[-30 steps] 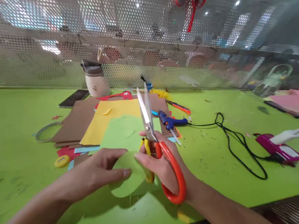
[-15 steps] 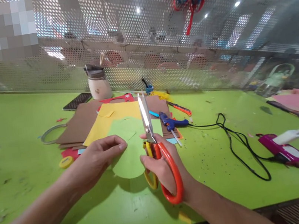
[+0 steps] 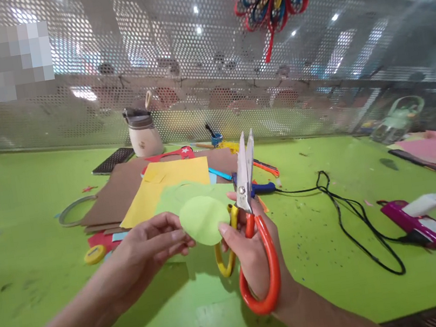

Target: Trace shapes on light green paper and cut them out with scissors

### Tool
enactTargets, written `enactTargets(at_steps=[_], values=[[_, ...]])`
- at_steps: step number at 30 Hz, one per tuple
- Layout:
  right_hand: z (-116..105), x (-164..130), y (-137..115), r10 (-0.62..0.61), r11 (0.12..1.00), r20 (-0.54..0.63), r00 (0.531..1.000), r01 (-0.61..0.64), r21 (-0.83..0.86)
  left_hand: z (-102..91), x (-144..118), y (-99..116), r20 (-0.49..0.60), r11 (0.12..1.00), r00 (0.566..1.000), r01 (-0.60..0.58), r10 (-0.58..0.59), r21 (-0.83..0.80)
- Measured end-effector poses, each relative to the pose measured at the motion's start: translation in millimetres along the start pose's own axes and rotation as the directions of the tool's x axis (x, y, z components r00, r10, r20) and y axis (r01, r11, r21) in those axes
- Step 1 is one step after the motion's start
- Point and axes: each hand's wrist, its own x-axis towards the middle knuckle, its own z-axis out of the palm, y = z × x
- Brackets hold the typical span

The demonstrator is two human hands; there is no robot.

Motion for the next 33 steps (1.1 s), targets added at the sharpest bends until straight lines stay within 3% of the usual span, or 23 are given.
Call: enactTargets(at_steps=[8,16,33], values=[[4.5,-6.3,-5.1,-0.037,0.999,-0.061,0.997,0.035,-0.033,8.2,-2.0,0.8,-0.087,0.999,0.996,-0.006,0.01,0.04],[4.5,-9.5,-4.3,-0.042,0.998,-0.008,0.999,0.042,-0.04,7.4,-4.3,3.4,-0.032,0.996,0.999,-0.001,-0.002,-0.087],[7.0,-15.3,-6.9,-0.02,1.0,0.012,1.0,0.02,-0.024,7.0,-1.0,-3.1,-0.101,0.995,0.993,-0.048,0.057,0.089]])
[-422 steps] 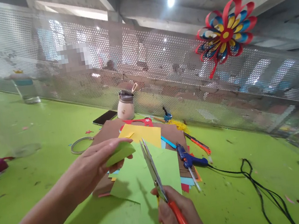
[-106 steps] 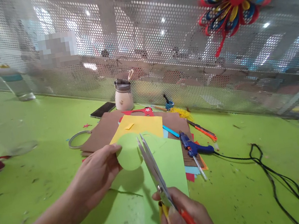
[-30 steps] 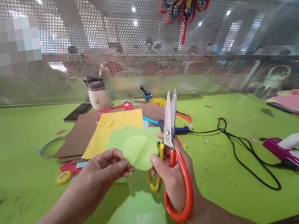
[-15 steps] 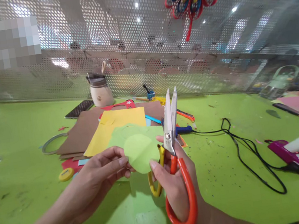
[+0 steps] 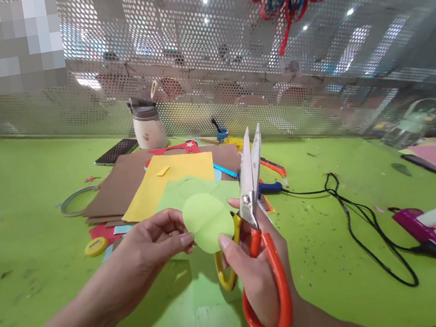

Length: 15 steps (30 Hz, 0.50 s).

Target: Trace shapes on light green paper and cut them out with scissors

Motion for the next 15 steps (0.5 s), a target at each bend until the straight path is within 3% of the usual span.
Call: enactTargets(at_steps=[8,12,15], values=[[0.8,-4.3,-2.6,0.019,1.0,0.045,0.999,-0.019,0.0,1.2,2.0,1.2,-0.052,0.998,0.999,-0.005,0.009,0.062],[0.9,-5.7,3.1,-0.064,0.988,-0.048,0.997,0.057,-0.141,-0.4,0.7,-1.0,-0.002,1.0,1.0,0.0,0.0,0.001],[2.1,-8.4,10.0,-0.153,0.979,-0.067,0.986,0.142,-0.147,0.0,-0.3,0.7,0.009,0.997,0.999,0.047,-0.046,-0.063]])
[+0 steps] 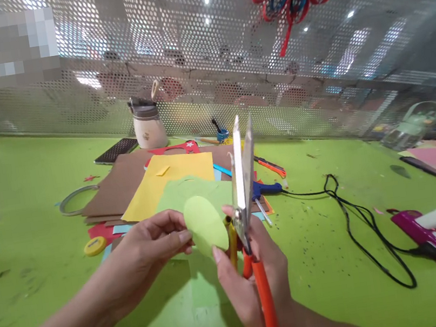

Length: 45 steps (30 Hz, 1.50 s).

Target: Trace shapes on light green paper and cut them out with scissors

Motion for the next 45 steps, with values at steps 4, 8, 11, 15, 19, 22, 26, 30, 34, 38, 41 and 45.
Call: enactTargets(at_steps=[4,8,11,15,19,22,26,30,34,38,41,45], values=[[0.9,-0.4,3.8,-0.08,0.996,-0.001,0.997,0.08,0.04,3.1,-2.9,2.9,-0.07,0.997,0.996,-0.057,0.053,-0.061],[-3.0,6.6,1.0,-0.009,0.994,0.031,0.999,0.006,0.108,8.5,-6.6,0.9,-0.062,0.98,0.982,-0.169,0.176,0.105],[-7.0,10.2,-0.9,0.035,0.986,0.113,0.993,-0.053,0.159,12.3,-7.5,-1.1,0.008,0.971,0.991,-0.132,0.133,0.201],[-9.0,9.3,-2.4,0.037,0.983,0.144,0.989,-0.062,0.171,12.6,-7.1,-1.7,-0.012,0.939,0.979,-0.193,0.205,0.285],[-8.4,7.4,-4.5,0.084,0.977,0.123,0.989,-0.106,0.186,9.3,-8.4,-1.5,-0.004,0.796,0.92,-0.336,0.391,0.503],[-8.1,7.5,-3.8,0.135,0.957,0.142,0.981,-0.166,0.237,8.5,-10.4,-1.6,0.05,0.742,0.885,-0.417,0.463,0.525],[-8.3,8.7,0.5,0.176,0.931,0.168,0.97,-0.219,0.291,7.6,-11.0,-2.2,0.08,0.807,0.912,-0.394,0.402,0.441],[-9.1,11.1,0.8,0.088,0.968,0.075,0.993,-0.103,0.227,3.6,-7.7,-1.7,0.048,0.834,0.919,-0.375,0.39,0.404],[-11.3,18.2,-4.6,-0.053,0.996,-0.007,0.999,0.053,0.07,-0.8,-5.7,1.9,0.071,0.866,0.944,-0.325,0.323,0.381],[-15.8,26.7,-9.0,-0.21,0.977,0.021,0.977,0.21,-0.032,-4.3,-5.5,5.2,0.167,0.903,0.964,-0.254,0.207,0.347],[-18.2,26.4,-10.5,-0.188,0.981,0.236,0.953,0.192,0.009,-6.1,-4.4,5.9,0.226,0.926,0.969,-0.177,0.104,0.333],[-14.7,16.5,-10.7,-0.088,0.995,0.39,0.916,0.097,-0.001,-7.8,-2.7,7.2,0.257,0.934,0.966,-0.127,0.039,0.335]])
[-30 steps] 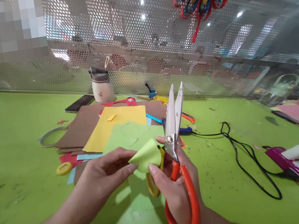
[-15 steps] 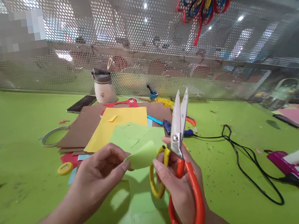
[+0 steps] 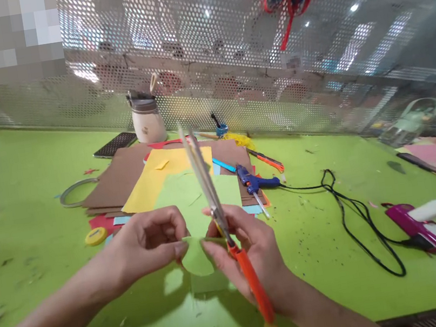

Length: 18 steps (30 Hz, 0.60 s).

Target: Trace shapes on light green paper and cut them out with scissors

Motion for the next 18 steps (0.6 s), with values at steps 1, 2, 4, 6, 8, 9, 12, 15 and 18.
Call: enactTargets(at_steps=[1,2,4,6,8,9,12,15,18], values=[[2.8,-1.9,-0.1,-0.005,1.0,-0.016,1.0,0.005,-0.003,-0.7,0.1,0.5,-0.004,1.0,1.0,0.004,-0.004,-0.005],[5.4,-3.5,-0.1,-0.013,1.0,-0.041,0.999,0.013,0.005,-1.3,0.1,1.1,-0.012,1.0,1.0,0.004,-0.004,-0.017],[9.3,-5.5,0.1,-0.003,0.999,-0.092,0.996,0.008,0.049,-1.4,0.0,2.2,-0.019,0.998,1.0,0.013,-0.014,-0.058],[10.8,-6.1,0.2,0.041,0.995,-0.126,0.991,-0.028,0.101,0.5,-0.1,2.7,-0.005,0.995,0.999,0.046,-0.047,-0.091],[10.5,-5.9,-0.1,0.094,0.99,-0.162,0.982,-0.075,0.12,4.7,0.0,2.4,-0.005,0.99,0.995,0.095,-0.096,-0.106],[10.2,-5.6,-0.4,0.113,0.989,-0.18,0.977,-0.093,0.116,7.2,0.0,2.1,-0.013,0.986,0.993,0.118,-0.12,-0.119],[9.8,-5.5,-1.0,0.142,0.987,-0.211,0.967,-0.122,0.106,13.3,-0.1,1.3,-0.074,0.976,0.986,0.134,-0.149,-0.173],[10.4,-6.3,-0.8,0.163,0.981,-0.17,0.972,-0.142,0.131,13.4,-0.3,1.4,-0.112,0.983,0.987,0.094,-0.112,-0.157],[9.5,-5.6,-1.0,0.207,0.965,-0.09,0.974,-0.188,0.182,9.2,-0.2,2.0,-0.115,0.997,0.991,0.055,-0.062,-0.063]])
